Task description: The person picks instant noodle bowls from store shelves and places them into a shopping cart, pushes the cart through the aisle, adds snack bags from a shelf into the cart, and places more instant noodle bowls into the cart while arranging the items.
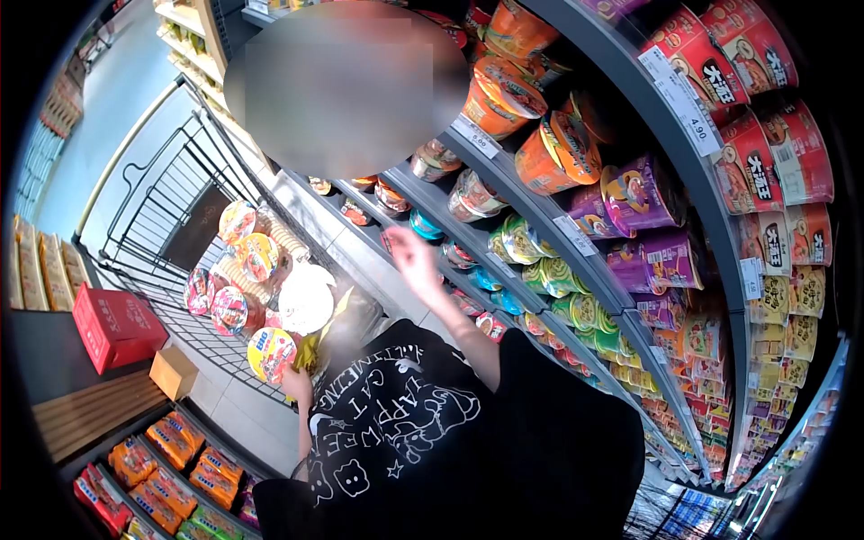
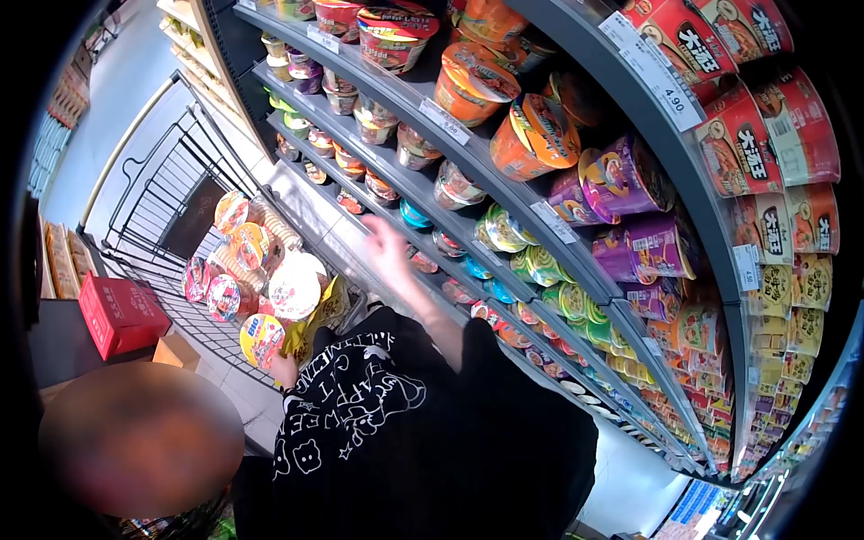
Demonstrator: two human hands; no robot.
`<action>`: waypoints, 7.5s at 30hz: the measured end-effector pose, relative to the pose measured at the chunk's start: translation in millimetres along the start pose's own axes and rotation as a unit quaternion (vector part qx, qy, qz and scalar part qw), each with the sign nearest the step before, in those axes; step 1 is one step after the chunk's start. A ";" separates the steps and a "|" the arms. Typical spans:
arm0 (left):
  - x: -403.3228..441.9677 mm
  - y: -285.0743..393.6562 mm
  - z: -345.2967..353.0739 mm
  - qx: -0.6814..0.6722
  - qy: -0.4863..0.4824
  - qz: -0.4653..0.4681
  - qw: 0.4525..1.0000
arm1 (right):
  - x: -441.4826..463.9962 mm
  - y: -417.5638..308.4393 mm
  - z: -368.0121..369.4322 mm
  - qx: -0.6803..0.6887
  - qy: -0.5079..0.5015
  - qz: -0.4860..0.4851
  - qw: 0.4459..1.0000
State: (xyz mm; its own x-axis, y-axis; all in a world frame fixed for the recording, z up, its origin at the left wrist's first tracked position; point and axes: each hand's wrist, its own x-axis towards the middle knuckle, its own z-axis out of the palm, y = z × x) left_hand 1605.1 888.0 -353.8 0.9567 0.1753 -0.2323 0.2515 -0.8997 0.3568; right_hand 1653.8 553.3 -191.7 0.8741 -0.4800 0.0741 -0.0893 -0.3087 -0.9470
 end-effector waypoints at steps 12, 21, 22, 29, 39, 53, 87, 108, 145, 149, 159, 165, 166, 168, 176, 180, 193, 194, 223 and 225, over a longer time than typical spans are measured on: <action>7.9 -14.0 12.6 0.011 -0.030 -0.004 0.999 | 27.0 -98.3 -227.9 -0.274 0.606 -0.179 0.725; 6.2 -17.7 16.8 -0.004 -0.020 -0.019 1.000 | 41.9 -87.8 -258.0 -0.328 0.678 0.026 0.657; 2.0 -12.4 11.2 -0.001 -0.001 -0.015 1.000 | 42.6 -93.4 -251.7 -0.347 0.684 0.022 0.641; 0.3 -6.5 7.4 -0.004 -0.007 -0.036 0.999 | 41.9 -89.0 -250.8 -0.327 0.713 0.065 0.616; 7.2 -9.5 -2.4 -0.035 -0.112 -0.051 0.992 | 30.7 -110.7 -224.4 -0.343 0.699 -0.038 0.626; 1.2 -0.6 -21.8 -0.037 -0.212 -0.066 0.974 | 22.2 -60.0 -105.8 -0.149 0.465 -0.257 0.834; -15.6 46.9 -115.7 -0.771 -0.366 -0.103 0.511 | -33.8 -51.6 81.7 -0.022 -0.469 -0.205 0.859; 69.1 -21.1 -60.1 -0.765 -0.074 -0.344 0.539 | -50.3 99.6 79.1 -0.275 -0.537 -0.146 0.784; 74.4 39.3 -43.9 0.190 0.118 -0.035 0.974 | -56.3 117.8 77.3 -0.242 -0.513 -0.142 0.811; 78.1 35.4 -40.6 0.202 0.101 -0.036 0.973 | -60.5 121.2 75.3 -0.251 -0.490 -0.163 0.819; 79.1 30.2 -40.0 0.193 0.116 -0.013 0.974 | -29.7 4.4 -27.1 -0.165 -0.110 -0.080 0.977; 79.8 30.4 -39.4 0.189 0.113 -0.022 0.975 | -16.7 -97.6 -173.8 -0.343 0.433 -0.248 0.796; 80.7 30.0 -38.6 0.188 0.110 -0.023 0.976 | -15.3 -106.9 -197.1 -0.386 0.514 -0.243 0.727; 80.4 32.1 -41.3 0.188 0.114 -0.024 0.975 | -21.3 -131.1 -243.7 -0.497 0.591 -0.247 0.585; 79.2 26.8 -40.2 0.188 0.112 -0.023 0.975 | -25.5 -102.4 -335.4 -0.489 0.755 -0.005 0.437; 77.4 30.0 -42.8 0.155 0.106 -0.023 0.982 | -23.5 -103.7 -325.8 -0.347 0.774 -0.020 0.529; 82.6 21.3 -29.4 0.119 0.160 -0.009 0.980 | -43.9 -143.6 -220.4 -0.288 0.573 -0.128 0.757; 82.4 21.9 -30.1 0.117 0.154 -0.011 0.981 | -45.1 -145.9 -204.3 -0.245 0.518 -0.132 0.809; 68.2 26.1 -70.6 0.127 -0.015 0.042 0.991 | -51.6 82.6 149.4 -0.025 -0.301 -0.103 0.948; 63.0 24.8 -75.6 0.145 -0.039 0.052 0.987 | -53.5 84.2 140.6 -0.053 -0.292 -0.127 0.947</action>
State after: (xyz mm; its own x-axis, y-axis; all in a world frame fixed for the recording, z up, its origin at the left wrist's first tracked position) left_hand 1682.6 906.9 -291.2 0.9581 0.0558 -0.2808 0.0898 -0.9899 0.1097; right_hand 1666.7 668.4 -319.3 0.9859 0.1466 0.0806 0.1390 -0.4493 -0.8825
